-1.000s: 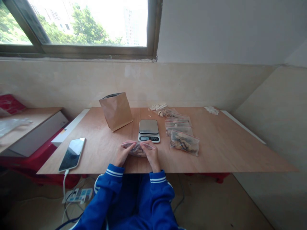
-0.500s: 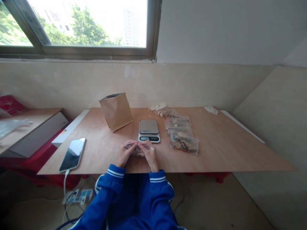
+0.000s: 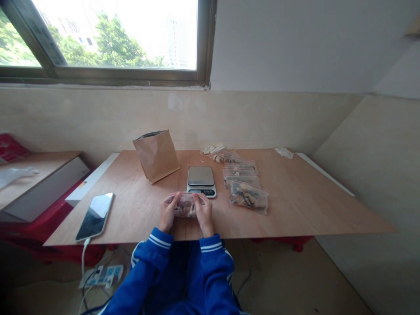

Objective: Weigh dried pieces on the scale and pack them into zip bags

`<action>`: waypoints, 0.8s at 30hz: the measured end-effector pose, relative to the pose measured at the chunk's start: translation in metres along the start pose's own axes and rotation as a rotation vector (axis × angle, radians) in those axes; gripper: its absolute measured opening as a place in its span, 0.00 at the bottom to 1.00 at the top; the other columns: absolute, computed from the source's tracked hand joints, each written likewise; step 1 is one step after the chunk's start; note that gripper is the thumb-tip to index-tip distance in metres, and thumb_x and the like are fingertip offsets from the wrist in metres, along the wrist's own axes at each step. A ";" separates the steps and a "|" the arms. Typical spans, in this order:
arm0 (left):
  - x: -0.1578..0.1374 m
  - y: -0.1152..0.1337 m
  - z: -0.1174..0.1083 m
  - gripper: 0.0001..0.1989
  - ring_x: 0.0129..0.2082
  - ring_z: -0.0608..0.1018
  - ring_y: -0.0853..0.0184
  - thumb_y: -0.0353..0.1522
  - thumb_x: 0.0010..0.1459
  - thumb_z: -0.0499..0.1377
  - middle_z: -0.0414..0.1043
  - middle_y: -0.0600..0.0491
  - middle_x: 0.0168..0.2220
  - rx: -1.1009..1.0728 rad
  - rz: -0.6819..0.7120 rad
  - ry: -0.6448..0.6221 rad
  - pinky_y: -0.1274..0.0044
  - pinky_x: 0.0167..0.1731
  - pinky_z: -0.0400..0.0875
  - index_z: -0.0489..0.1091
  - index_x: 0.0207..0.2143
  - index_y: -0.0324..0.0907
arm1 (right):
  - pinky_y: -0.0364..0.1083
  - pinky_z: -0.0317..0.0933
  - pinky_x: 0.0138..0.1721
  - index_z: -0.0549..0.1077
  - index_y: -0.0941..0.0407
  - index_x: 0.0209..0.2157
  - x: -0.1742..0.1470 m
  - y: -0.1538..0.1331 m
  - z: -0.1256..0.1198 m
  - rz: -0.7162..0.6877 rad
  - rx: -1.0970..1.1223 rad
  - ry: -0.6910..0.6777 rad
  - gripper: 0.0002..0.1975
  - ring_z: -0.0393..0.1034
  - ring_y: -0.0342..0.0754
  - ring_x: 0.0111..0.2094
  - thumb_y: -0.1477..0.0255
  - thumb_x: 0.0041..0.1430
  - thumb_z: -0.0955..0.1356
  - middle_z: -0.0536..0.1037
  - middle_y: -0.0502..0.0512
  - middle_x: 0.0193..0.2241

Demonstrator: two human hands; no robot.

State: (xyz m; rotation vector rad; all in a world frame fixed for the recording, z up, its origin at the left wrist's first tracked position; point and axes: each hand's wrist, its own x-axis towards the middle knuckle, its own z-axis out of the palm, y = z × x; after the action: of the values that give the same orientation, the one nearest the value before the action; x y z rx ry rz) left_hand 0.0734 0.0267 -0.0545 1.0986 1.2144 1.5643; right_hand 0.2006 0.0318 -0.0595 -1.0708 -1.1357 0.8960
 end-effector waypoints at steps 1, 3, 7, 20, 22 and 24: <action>0.001 0.000 0.001 0.20 0.24 0.74 0.69 0.46 0.55 0.60 0.73 0.53 0.22 -0.003 -0.013 0.016 0.78 0.26 0.67 0.75 0.25 0.37 | 0.47 0.67 0.33 0.77 0.57 0.29 0.000 -0.002 -0.002 0.018 -0.008 -0.007 0.19 0.73 0.50 0.29 0.54 0.56 0.68 0.79 0.56 0.27; 0.003 -0.001 0.003 0.25 0.18 0.69 0.72 0.50 0.56 0.56 0.68 0.55 0.16 -0.003 -0.048 0.040 0.80 0.19 0.61 0.70 0.19 0.38 | 0.47 0.66 0.30 0.78 0.58 0.31 0.003 -0.007 -0.013 0.044 -0.048 -0.015 0.22 0.72 0.50 0.27 0.52 0.55 0.68 0.79 0.56 0.26; 0.010 0.000 -0.006 0.31 0.10 0.60 0.74 0.54 0.58 0.49 0.64 0.56 0.13 0.000 -0.090 -0.008 0.80 0.12 0.50 0.72 0.24 0.37 | 0.45 0.63 0.25 0.79 0.60 0.32 0.022 -0.023 -0.073 0.019 -0.188 0.132 0.25 0.68 0.48 0.23 0.50 0.54 0.68 0.78 0.56 0.23; 0.016 -0.011 -0.037 0.35 0.14 0.65 0.71 0.60 0.50 0.50 0.66 0.52 0.17 0.120 -0.170 0.033 0.79 0.15 0.55 0.73 0.23 0.37 | 0.58 0.56 0.48 0.69 0.59 0.54 0.036 0.012 -0.162 -0.366 -1.310 0.486 0.23 0.64 0.63 0.51 0.63 0.63 0.59 0.69 0.70 0.54; 0.015 -0.010 -0.037 0.34 0.14 0.65 0.71 0.60 0.49 0.52 0.66 0.52 0.17 0.115 -0.178 0.022 0.79 0.15 0.56 0.73 0.22 0.37 | 0.57 0.55 0.49 0.71 0.58 0.53 0.039 0.028 -0.150 -0.336 -1.393 0.426 0.21 0.64 0.62 0.51 0.66 0.64 0.58 0.70 0.68 0.53; 0.012 -0.011 -0.039 0.33 0.15 0.65 0.71 0.60 0.50 0.52 0.66 0.52 0.17 0.106 -0.182 0.017 0.79 0.15 0.57 0.73 0.23 0.37 | 0.56 0.55 0.49 0.71 0.58 0.52 0.049 0.038 -0.150 -0.310 -1.437 0.397 0.20 0.65 0.61 0.51 0.69 0.64 0.57 0.72 0.67 0.52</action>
State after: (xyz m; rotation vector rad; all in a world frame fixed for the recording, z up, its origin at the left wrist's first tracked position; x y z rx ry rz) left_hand 0.0344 0.0312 -0.0693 1.0130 1.3816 1.3872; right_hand 0.3569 0.0590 -0.0954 -1.9812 -1.5085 -0.5624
